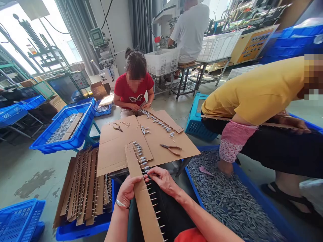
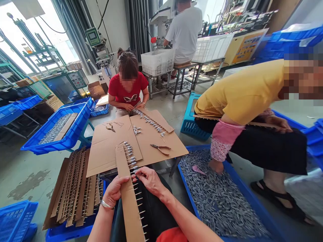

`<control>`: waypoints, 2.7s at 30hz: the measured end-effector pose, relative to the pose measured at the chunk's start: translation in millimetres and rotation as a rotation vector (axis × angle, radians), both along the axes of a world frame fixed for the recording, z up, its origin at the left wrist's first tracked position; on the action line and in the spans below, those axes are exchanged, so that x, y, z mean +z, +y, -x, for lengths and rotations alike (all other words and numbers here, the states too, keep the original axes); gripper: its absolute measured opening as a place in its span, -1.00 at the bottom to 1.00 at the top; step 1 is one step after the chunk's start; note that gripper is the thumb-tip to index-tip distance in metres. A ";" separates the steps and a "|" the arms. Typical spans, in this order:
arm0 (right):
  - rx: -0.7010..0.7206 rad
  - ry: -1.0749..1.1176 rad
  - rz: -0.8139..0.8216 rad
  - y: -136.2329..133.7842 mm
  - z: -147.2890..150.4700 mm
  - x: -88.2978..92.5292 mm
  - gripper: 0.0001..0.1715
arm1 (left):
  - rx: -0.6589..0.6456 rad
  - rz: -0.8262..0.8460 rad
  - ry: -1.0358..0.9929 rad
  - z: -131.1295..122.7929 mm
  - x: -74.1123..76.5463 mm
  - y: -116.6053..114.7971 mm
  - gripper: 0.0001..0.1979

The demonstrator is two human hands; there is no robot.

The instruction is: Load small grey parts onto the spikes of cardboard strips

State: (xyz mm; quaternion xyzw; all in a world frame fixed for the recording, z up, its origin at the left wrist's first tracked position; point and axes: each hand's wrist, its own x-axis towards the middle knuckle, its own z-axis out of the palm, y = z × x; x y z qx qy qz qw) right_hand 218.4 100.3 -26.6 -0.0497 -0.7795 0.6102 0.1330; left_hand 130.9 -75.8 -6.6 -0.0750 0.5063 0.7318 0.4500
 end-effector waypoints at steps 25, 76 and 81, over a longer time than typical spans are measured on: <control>0.096 -0.049 0.089 3.1 8.0 6.3 -0.80 | 0.091 0.060 0.093 -6.9 -5.9 8.7 -0.71; -0.202 -0.262 0.395 -12.8 -34.9 -4.0 -0.43 | 0.000 -0.151 -0.149 -41.2 -11.8 -5.4 -0.69; -0.201 -0.266 0.377 -13.6 -34.9 -4.6 -0.42 | 0.008 -0.163 -0.132 -41.5 -12.0 -6.7 -0.69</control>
